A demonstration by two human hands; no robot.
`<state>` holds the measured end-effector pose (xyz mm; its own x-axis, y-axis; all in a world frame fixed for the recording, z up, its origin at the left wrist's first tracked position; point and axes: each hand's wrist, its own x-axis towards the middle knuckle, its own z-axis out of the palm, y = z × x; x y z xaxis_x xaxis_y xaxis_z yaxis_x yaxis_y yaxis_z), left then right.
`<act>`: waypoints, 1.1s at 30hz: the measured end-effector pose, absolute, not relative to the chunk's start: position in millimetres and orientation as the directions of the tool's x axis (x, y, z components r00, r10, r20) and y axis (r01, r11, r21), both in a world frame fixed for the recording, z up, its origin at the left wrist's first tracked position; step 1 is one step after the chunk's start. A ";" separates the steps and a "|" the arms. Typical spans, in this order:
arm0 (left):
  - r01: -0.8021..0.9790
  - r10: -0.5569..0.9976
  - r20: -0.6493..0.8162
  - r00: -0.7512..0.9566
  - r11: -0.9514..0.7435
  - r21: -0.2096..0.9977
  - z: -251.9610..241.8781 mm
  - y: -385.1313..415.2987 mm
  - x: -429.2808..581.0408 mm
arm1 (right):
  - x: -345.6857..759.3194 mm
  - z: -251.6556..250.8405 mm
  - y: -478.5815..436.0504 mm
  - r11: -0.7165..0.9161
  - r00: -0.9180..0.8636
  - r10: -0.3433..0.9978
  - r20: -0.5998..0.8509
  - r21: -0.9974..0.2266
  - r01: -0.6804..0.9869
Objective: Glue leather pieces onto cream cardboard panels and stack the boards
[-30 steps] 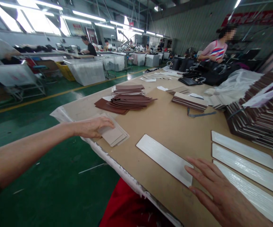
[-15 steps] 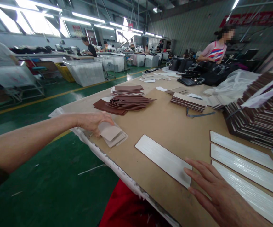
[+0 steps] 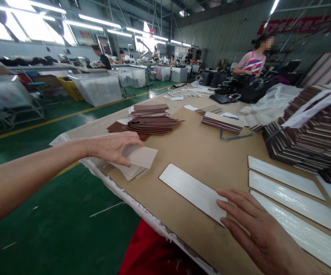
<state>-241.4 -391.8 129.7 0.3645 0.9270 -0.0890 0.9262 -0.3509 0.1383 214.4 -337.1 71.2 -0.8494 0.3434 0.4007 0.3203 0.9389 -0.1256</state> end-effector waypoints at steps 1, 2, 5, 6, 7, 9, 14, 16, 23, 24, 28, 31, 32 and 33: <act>0.911 0.914 -0.061 0.400 -0.390 0.135 131.9 -389.7 -226.1 | 207.4 79.2 -341.7 0.939 -0.839 0.343 0.423 -0.155 0.306; 0.892 0.897 -0.036 0.441 -0.433 0.134 133.1 -387.8 -209.4 | 199.4 86.4 -346.2 0.939 -0.829 0.344 0.442 -0.175 0.296; 0.816 0.826 0.027 0.563 -0.561 0.143 132.3 -384.4 -157.8 | 174.4 98.7 -357.1 0.938 -0.831 0.347 0.435 -0.157 0.310; 0.790 0.802 0.042 0.596 -0.595 0.150 131.4 -383.9 -142.3 | 167.3 99.3 -359.6 0.934 -0.839 0.356 0.412 -0.140 0.327; 0.768 0.782 0.056 0.621 -0.621 0.156 130.3 -383.4 -128.4 | 161.3 98.6 -361.6 0.928 -0.846 0.371 0.384 -0.124 0.350; 0.742 0.757 0.076 0.649 -0.652 0.154 128.5 -381.3 -106.7 | 153.2 94.8 -363.7 0.912 -0.852 0.407 0.330 -0.094 0.399; 0.704 0.722 0.138 0.678 -0.692 0.160 128.0 -366.7 -92.3 | 160.3 87.2 -350.3 0.888 -0.836 0.427 0.346 0.016 0.460; 0.707 0.734 0.228 0.640 -0.678 0.200 125.9 -357.7 -104.4 | 177.2 86.6 -335.8 0.864 -0.807 0.449 0.385 0.045 0.502; 0.830 0.850 -0.094 0.519 -0.475 0.291 78.4 -336.3 -171.7 | 255.8 78.8 -309.0 0.681 -0.577 0.715 0.396 -0.204 0.703; 0.817 0.827 -0.144 0.543 -0.482 0.316 70.6 -335.9 -174.9 | 260.9 76.1 -311.4 0.682 -0.596 0.725 0.346 -0.240 0.691; 0.776 0.795 -0.161 0.585 -0.490 0.398 55.2 -334.7 -171.5 | 261.2 66.1 -322.8 0.720 -0.689 0.689 0.225 -0.325 0.614; 0.768 0.794 -0.153 0.589 -0.491 0.411 54.3 -332.0 -168.3 | 251.1 61.8 -325.0 0.721 -0.709 0.679 0.191 -0.355 0.595; 0.764 0.792 -0.146 0.593 -0.497 0.412 53.9 -331.3 -168.7 | 247.5 60.7 -324.6 0.723 -0.717 0.674 0.180 -0.362 0.589; 0.762 0.791 -0.140 0.595 -0.501 0.410 53.2 -330.9 -169.6 | 244.2 59.5 -323.7 0.729 -0.728 0.664 0.171 -0.363 0.580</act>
